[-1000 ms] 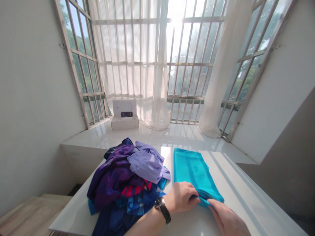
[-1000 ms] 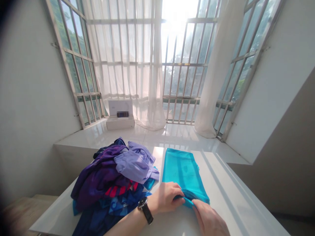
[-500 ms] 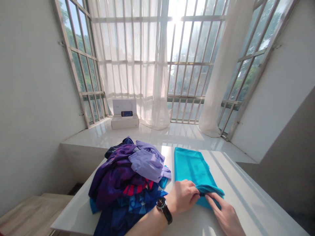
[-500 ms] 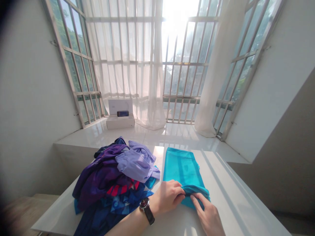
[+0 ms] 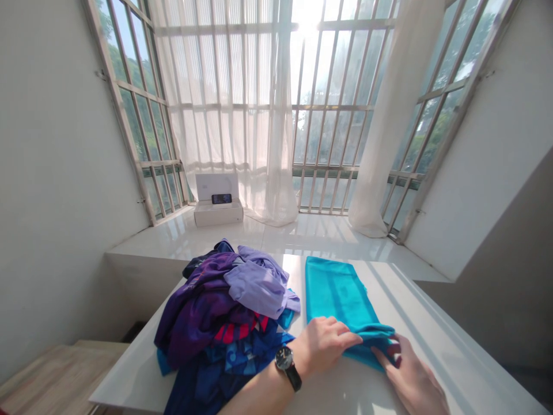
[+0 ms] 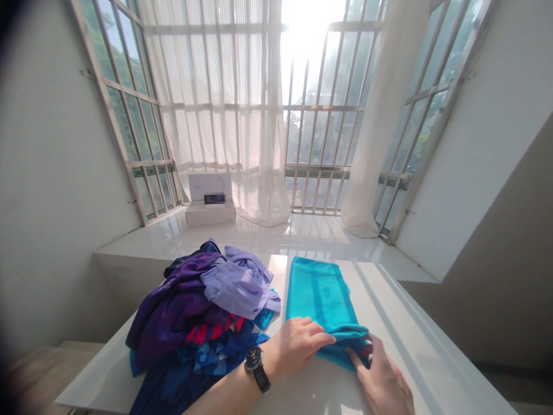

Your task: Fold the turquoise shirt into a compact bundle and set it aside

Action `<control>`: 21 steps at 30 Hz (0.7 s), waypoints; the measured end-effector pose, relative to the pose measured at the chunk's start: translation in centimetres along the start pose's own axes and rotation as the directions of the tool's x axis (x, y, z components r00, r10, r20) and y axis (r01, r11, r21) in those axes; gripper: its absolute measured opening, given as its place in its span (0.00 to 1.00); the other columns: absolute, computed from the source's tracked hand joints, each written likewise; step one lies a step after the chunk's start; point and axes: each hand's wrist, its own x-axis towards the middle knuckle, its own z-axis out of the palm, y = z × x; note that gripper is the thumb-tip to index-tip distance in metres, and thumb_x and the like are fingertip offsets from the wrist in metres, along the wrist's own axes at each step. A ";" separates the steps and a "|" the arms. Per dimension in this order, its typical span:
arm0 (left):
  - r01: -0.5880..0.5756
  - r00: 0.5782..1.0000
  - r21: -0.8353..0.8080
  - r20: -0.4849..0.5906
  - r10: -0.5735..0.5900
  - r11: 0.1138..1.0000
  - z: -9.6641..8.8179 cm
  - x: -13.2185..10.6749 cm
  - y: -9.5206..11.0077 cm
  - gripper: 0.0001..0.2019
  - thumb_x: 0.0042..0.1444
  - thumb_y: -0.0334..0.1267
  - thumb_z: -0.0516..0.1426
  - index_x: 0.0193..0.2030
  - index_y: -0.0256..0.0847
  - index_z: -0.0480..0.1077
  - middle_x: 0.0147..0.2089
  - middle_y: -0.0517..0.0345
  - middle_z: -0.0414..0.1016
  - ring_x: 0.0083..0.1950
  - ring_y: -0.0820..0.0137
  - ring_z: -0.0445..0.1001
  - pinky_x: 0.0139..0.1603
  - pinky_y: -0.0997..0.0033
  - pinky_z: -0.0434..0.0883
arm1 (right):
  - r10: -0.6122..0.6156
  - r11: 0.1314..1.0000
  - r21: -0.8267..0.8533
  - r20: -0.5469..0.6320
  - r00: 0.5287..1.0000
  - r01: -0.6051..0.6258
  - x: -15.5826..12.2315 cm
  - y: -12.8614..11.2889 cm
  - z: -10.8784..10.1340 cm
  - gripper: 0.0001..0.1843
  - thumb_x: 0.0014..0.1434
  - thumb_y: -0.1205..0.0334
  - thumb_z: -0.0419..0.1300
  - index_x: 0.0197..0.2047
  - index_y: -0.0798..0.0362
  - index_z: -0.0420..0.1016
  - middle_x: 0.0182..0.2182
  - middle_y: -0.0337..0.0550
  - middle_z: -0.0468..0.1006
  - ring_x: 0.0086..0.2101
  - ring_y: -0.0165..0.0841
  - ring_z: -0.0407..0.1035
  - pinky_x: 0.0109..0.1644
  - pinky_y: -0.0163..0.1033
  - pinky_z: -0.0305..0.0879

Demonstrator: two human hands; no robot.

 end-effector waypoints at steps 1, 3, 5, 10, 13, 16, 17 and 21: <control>0.014 1.000 -0.024 -0.001 -0.014 1.000 -0.1 0.0 0.1 0.20 0.70 0.33 0.52 0.67 0.45 0.66 0.50 0.52 0.81 0.46 0.62 0.79 0.44 0.64 0.73 | -0.034 0.999 0.012 -0.089 0.995 0.035 0.1 0.6 0.0 0.37 0.58 0.35 0.51 0.61 0.50 0.67 0.50 0.54 0.82 0.42 0.49 0.79 0.44 0.51 0.74; 0.049 0.999 -0.070 0.010 -0.048 0.996 -0.2 0.0 0.0 0.28 0.67 0.32 0.53 0.73 0.43 0.58 0.51 0.49 0.81 0.47 0.59 0.79 0.45 0.62 0.74 | -0.220 0.975 -0.021 -0.227 0.949 0.221 0.2 1.6 -0.1 0.38 0.61 0.41 0.52 0.68 0.53 0.60 0.58 0.60 0.76 0.49 0.51 0.77 0.48 0.55 0.75; 0.079 0.997 -0.112 0.029 -0.076 0.991 -0.1 0.0 -0.1 0.31 0.63 0.32 0.54 0.74 0.42 0.56 0.52 0.47 0.81 0.49 0.56 0.79 0.48 0.60 0.74 | -0.457 0.889 -0.129 -0.257 0.851 0.438 0.2 2.3 -0.2 0.28 0.62 0.52 0.52 0.64 0.49 0.68 0.58 0.56 0.76 0.53 0.53 0.75 0.51 0.58 0.74; 0.071 0.995 -0.128 0.084 -0.061 0.989 0.2 0.0 -0.5 0.17 0.62 0.31 0.57 0.56 0.44 0.75 0.51 0.50 0.83 0.50 0.56 0.79 0.50 0.59 0.73 | -0.720 0.693 -0.158 -0.089 0.688 0.704 0.0 3.1 -0.9 0.16 0.61 0.66 0.53 0.45 0.42 0.80 0.45 0.43 0.83 0.44 0.41 0.79 0.49 0.47 0.77; 0.051 0.995 -0.144 0.096 -0.038 0.988 0.1 -0.2 -0.8 0.13 0.62 0.30 0.57 0.49 0.45 0.78 0.52 0.54 0.83 0.51 0.58 0.79 0.53 0.59 0.73 | -0.745 0.665 -0.126 -0.048 0.665 0.736 -0.3 3.4 -1.5 0.15 0.67 0.64 0.54 0.49 0.42 0.80 0.45 0.41 0.83 0.43 0.37 0.80 0.48 0.42 0.78; 0.039 0.994 -0.231 0.111 -0.014 0.972 -0.2 -0.5 -1.5 0.15 0.60 0.29 0.58 0.50 0.44 0.80 0.56 0.56 0.82 0.55 0.60 0.79 0.59 0.60 0.72 | -0.772 0.633 -0.143 -0.036 0.635 0.761 -0.8 3.8 -1.9 0.16 0.70 0.61 0.53 0.53 0.42 0.80 0.48 0.41 0.84 0.46 0.37 0.80 0.51 0.41 0.78; 0.037 0.992 -0.263 0.129 -0.003 0.964 -0.4 -0.6 -1.7 0.15 0.59 0.28 0.59 0.50 0.43 0.80 0.57 0.55 0.82 0.57 0.61 0.79 0.61 0.61 0.71 | -0.777 0.625 -0.155 -0.034 0.628 0.765 -1.2 3.9 -1.9 0.16 0.70 0.61 0.53 0.55 0.42 0.79 0.49 0.42 0.83 0.47 0.37 0.80 0.52 0.42 0.78; 0.038 0.972 -0.330 0.230 0.041 0.943 -1.4 -1.1 -2.3 0.19 0.58 0.37 0.65 0.57 0.43 0.78 0.64 0.51 0.77 0.64 0.59 0.76 0.68 0.58 0.67 | -0.764 0.634 -0.227 -0.035 0.644 0.740 -3.5 4.2 -1.8 0.22 0.71 0.51 0.55 0.63 0.48 0.74 0.59 0.47 0.80 0.54 0.41 0.77 0.56 0.44 0.77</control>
